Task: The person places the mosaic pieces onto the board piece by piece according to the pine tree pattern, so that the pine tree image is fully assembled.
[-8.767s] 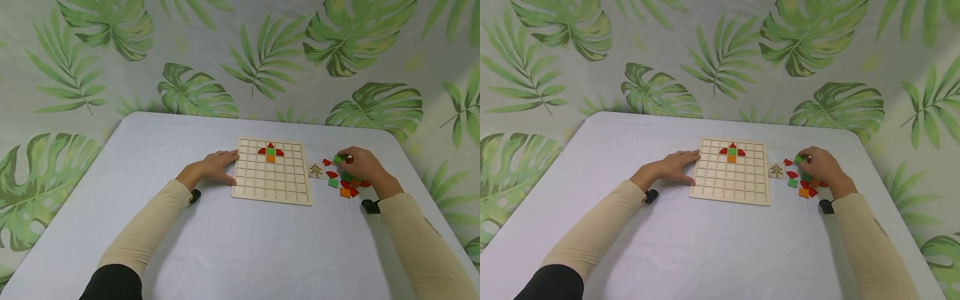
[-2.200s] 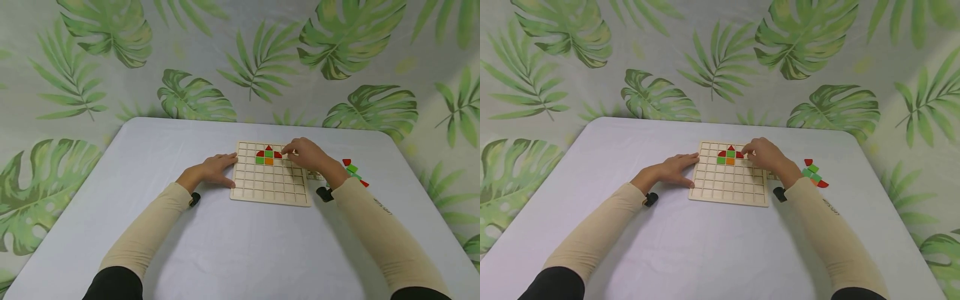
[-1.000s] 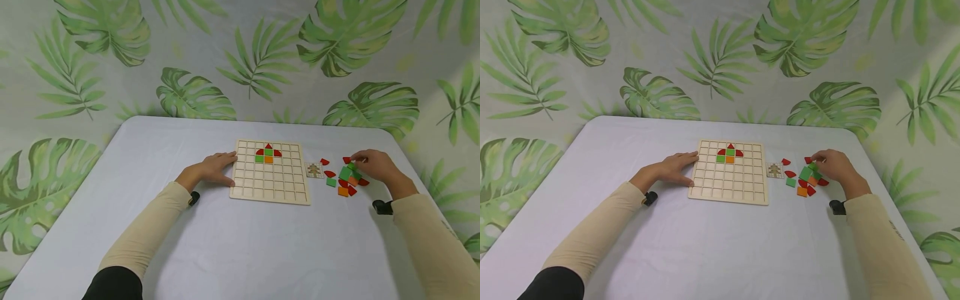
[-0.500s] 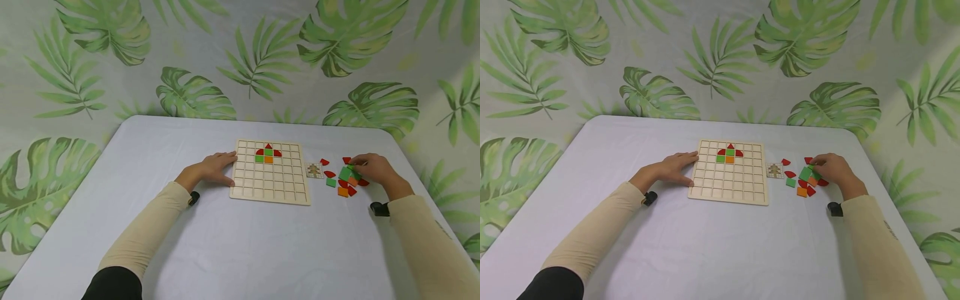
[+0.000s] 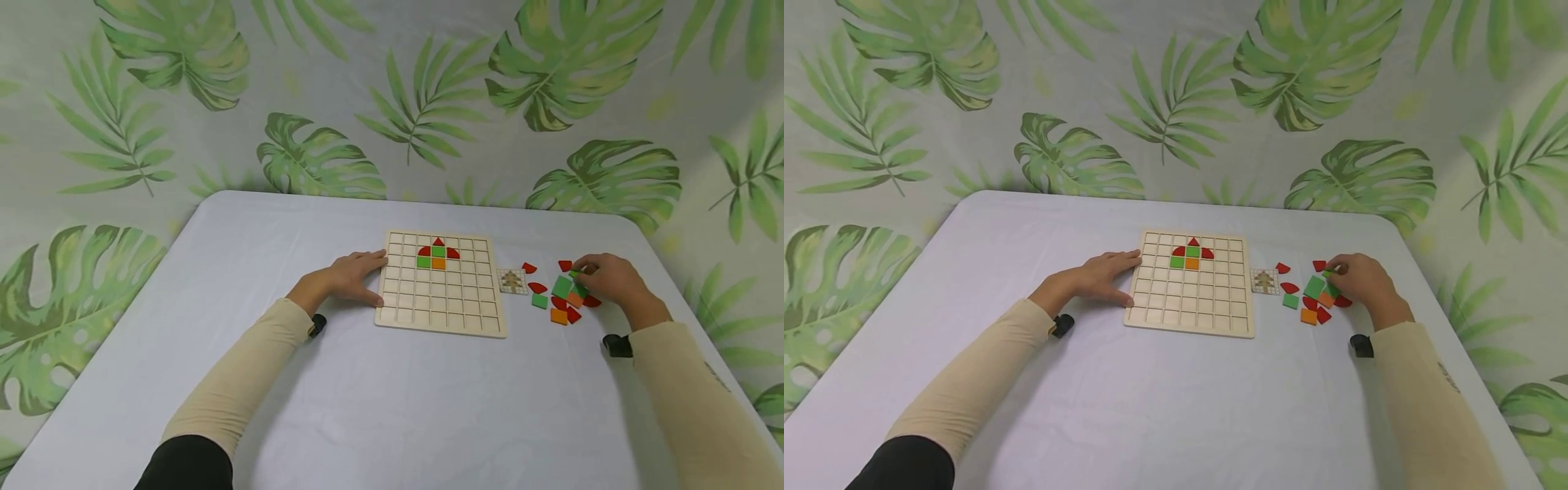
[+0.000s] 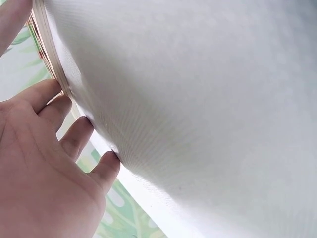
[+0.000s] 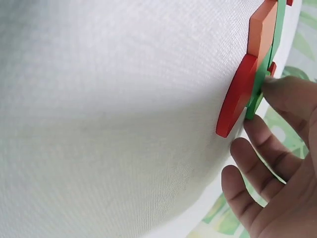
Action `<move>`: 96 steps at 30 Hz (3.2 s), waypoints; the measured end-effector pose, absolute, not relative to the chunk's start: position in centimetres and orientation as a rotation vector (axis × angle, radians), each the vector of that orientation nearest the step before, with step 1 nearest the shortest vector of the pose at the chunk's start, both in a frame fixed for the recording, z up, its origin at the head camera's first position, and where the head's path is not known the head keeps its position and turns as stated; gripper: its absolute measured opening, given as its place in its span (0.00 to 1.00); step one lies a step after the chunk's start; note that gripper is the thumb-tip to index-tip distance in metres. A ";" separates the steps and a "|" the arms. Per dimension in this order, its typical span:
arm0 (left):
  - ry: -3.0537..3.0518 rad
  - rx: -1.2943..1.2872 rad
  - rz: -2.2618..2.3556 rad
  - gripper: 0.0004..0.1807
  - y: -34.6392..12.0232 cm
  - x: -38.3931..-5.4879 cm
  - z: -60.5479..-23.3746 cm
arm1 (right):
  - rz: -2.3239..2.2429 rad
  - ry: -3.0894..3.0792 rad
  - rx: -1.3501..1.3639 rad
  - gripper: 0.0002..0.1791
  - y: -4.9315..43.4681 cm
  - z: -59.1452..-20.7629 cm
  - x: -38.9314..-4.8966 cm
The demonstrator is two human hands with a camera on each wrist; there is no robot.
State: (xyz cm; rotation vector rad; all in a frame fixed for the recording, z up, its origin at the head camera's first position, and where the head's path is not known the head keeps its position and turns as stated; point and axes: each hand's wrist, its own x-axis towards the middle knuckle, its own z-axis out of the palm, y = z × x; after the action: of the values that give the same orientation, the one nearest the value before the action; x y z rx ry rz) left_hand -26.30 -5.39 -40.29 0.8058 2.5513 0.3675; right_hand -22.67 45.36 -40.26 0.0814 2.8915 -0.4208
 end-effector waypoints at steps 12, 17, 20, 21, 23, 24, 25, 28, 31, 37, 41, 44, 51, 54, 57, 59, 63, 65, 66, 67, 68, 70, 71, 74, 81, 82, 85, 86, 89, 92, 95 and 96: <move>2.555 0.813 0.360 0.52 -5.3 -26.4 -40.2 | -0.421 2.908 0.064 0.20 45.4 -40.5 -22.7; 2.553 0.818 0.361 0.52 -5.2 -26.4 -40.1 | -0.414 2.927 0.042 0.20 45.4 -40.4 -22.5; 2.553 0.825 0.360 0.52 -5.2 -26.4 -40.1 | -0.423 2.937 0.032 0.20 45.5 -40.5 -22.4; 2.554 0.828 0.358 0.52 -5.2 -26.4 -40.1 | -0.427 2.939 0.030 0.20 45.5 -40.5 -22.4; 2.555 0.832 0.357 0.52 -5.2 -26.4 -40.1 | -0.435 2.937 0.027 0.20 45.6 -40.5 -22.4; 2.555 0.833 0.358 0.52 -5.2 -26.4 -40.1 | -0.437 2.935 0.027 0.20 45.6 -40.6 -22.4; 2.555 0.834 0.359 0.51 -5.2 -26.4 -40.1 | -0.440 2.932 0.027 0.20 45.6 -40.6 -22.4; 2.558 0.831 0.360 0.52 -5.2 -26.4 -40.1 | -0.444 2.928 0.031 0.21 45.7 -40.6 -22.4; 2.560 0.828 0.359 0.52 -5.2 -26.3 -40.2 | -0.441 2.932 0.041 0.22 45.8 -40.6 -22.3; 2.563 0.820 0.349 0.52 -5.2 -26.3 -40.2 | -0.432 2.940 0.041 0.26 46.3 -40.8 -22.0; 2.565 0.810 0.344 0.52 -5.2 -26.3 -40.2 | -0.445 2.945 0.032 0.27 46.7 -41.0 -21.8; 2.563 0.810 0.344 0.52 -5.3 -26.3 -40.2 | -0.468 2.938 0.027 0.26 46.8 -41.0 -21.7; 2.565 0.809 0.338 0.52 -5.3 -26.2 -40.2 | -0.498 2.959 -0.009 0.25 46.1 -40.2 -21.9; 2.566 0.808 0.340 0.52 -5.3 -26.2 -40.1 | -0.505 2.985 -0.057 0.24 45.5 -39.8 -22.0; 2.561 0.811 0.349 0.52 -5.3 -26.2 -40.1 | -0.508 3.007 -0.088 0.22 45.0 -39.4 -22.3; 2.558 0.806 0.351 0.52 -5.3 -26.2 -40.1 | -0.506 3.017 -0.102 0.22 44.6 -39.1 -22.5; 2.559 0.802 0.352 0.52 -5.3 -26.2 -40.1 | -0.503 3.019 -0.120 0.22 43.5 -38.4 -22.9; 2.562 0.806 0.352 0.52 -5.3 -26.2 -40.2 | -0.504 3.013 -0.131 0.22 42.8 -38.0 -23.2; 2.564 0.809 0.350 0.52 -5.3 -26.2 -40.2 | -0.507 3.009 -0.137 0.22 42.4 -37.8 -23.3; 2.564 0.811 0.353 0.52 -5.3 -26.2 -40.2 | -0.511 3.003 -0.144 0.22 42.0 -37.7 -23.5; 2.563 0.813 0.356 0.52 -5.3 -26.2 -40.1 | -0.513 3.000 -0.154 0.22 41.5 -37.5 -23.6; 2.561 0.810 0.362 0.52 -5.3 -26.1 -40.0 | -0.517 2.993 -0.174 0.22 40.5 -37.3 -23.8; 2.559 0.808 0.365 0.52 -5.3 -26.1 -39.9 | -0.520 2.986 -0.183 0.22 40.1 -37.3 -23.9; 2.559 0.808 0.365 0.52 -5.4 -26.0 -39.8 | -0.517 2.974 -0.225 0.22 38.7 -37.3 -24.1; 2.560 0.806 0.369 0.51 -5.3 -26.0 -39.9 | -0.466 2.935 -0.368 0.21 36.0 -37.4 -24.3; 2.558 0.805 0.370 0.52 -5.3 -26.1 -39.9 | -0.460 2.930 -0.386 0.21 35.6 -37.4 -24.3; 2.558 0.805 0.367 0.51 -5.3 -26.1 -40.0 | -0.441 2.930 -0.453 0.20 34.6 -37.4 -24.1; 2.558 0.806 0.364 0.51 -5.3 -26.1 -40.0 | -0.442 2.929 -0.469 0.19 34.3 -37.4 -24.1; 2.560 0.804 0.355 0.52 -5.3 -26.2 -40.1 | -0.438 2.923 -0.501 0.19 33.4 -37.5 -24.0; 2.561 0.804 0.353 0.52 -5.4 -26.2 -40.2 | -0.422 2.914 -0.531 0.19 32.4 -37.6 -24.1; 2.561 0.805 0.356 0.52 -5.4 -26.2 -40.2 | -0.407 2.915 -0.575 0.18 31.5 -37.8 -24.2; 2.560 0.804 0.360 0.52 -5.4 -26.2 -40.2 | -0.406 2.919 -0.591 0.18 31.1 -37.8 -24.3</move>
State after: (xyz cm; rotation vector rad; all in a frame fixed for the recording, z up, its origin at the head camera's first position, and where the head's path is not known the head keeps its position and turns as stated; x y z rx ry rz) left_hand -26.24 -5.38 -40.18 0.8041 2.5603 0.3602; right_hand -24.29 31.13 -37.83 -0.5914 2.9188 -0.4055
